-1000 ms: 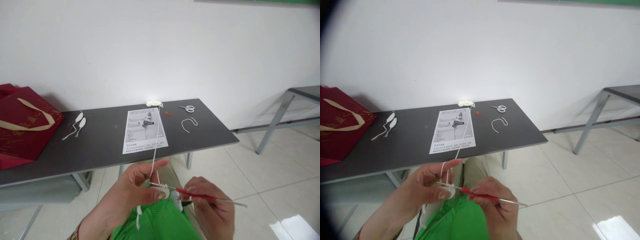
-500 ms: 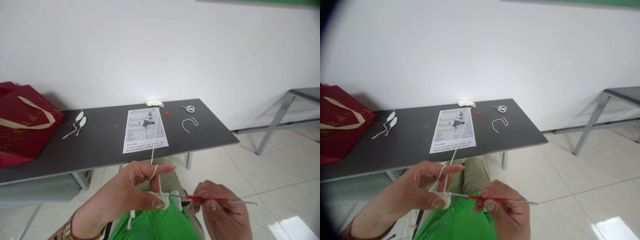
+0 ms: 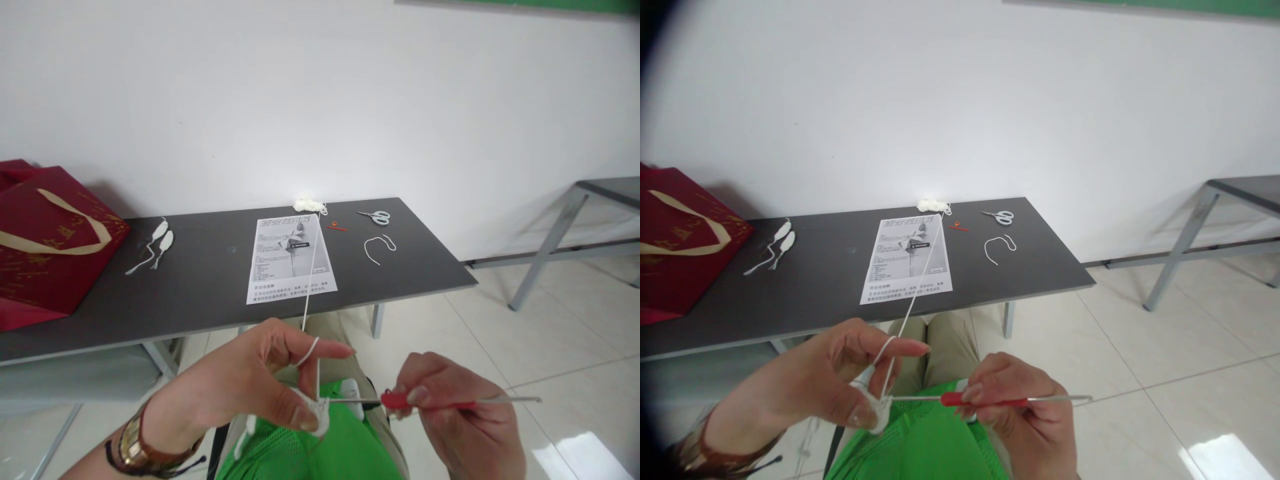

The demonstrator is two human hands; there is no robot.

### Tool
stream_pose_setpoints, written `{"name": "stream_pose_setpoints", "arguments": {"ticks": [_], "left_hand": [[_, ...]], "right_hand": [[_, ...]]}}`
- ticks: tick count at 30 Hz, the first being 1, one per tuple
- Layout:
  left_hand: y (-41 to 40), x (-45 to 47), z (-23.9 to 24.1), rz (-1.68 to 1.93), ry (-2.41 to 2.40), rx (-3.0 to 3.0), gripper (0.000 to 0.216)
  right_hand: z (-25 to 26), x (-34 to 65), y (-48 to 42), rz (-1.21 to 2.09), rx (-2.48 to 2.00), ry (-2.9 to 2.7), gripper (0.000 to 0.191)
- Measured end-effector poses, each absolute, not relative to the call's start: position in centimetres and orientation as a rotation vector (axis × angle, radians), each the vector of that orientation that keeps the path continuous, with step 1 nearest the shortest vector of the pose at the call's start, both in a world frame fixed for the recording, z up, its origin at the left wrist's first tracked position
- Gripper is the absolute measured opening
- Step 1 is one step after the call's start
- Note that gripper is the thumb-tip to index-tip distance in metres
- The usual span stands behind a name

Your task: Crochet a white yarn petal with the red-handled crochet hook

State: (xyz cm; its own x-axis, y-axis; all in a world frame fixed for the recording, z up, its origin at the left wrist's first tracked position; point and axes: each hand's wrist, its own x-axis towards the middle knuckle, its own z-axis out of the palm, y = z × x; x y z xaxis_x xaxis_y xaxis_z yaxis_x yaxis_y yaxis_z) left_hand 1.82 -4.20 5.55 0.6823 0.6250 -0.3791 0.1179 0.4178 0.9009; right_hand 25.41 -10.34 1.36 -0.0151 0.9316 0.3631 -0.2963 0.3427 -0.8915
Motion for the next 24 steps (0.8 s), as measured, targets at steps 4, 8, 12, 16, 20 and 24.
{"name": "stream_pose_setpoints", "arguments": {"ticks": [4, 8, 12, 16, 20, 24], "left_hand": [[-4.0, 1.6, 6.0, 0.277, 0.786, 1.135, 0.053], [-3.9, 1.6, 6.6, 0.21, 0.776, 1.191, 0.05], [-3.7, 1.6, 6.9, 0.182, 0.793, 1.314, 0.046], [-4.1, 1.6, 6.8, 0.313, 0.816, 1.582, 0.04], [-5.4, 1.8, 6.2, 0.508, 0.938, 1.665, 0.037], [-6.5, 2.4, 5.0, 0.646, 1.03, 1.64, 0.04]], "right_hand": [[2.3, 26.2, -10.3, 1.077, -0.719, -1.327, 0.008], [2.7, 27.1, -10.0, 1.086, -0.685, -1.432, 0.013], [2.6, 26.9, -9.2, 1.199, -0.654, -1.33, 0.007], [1.6, 25.8, -8.3, 1.529, -0.686, -0.902, 0.007], [0.3, 24.1, -8.0, 1.782, -0.739, -0.498, 0.013], [-0.4, 22.6, -8.3, 1.849, -0.729, -0.254, 0.015]]}}
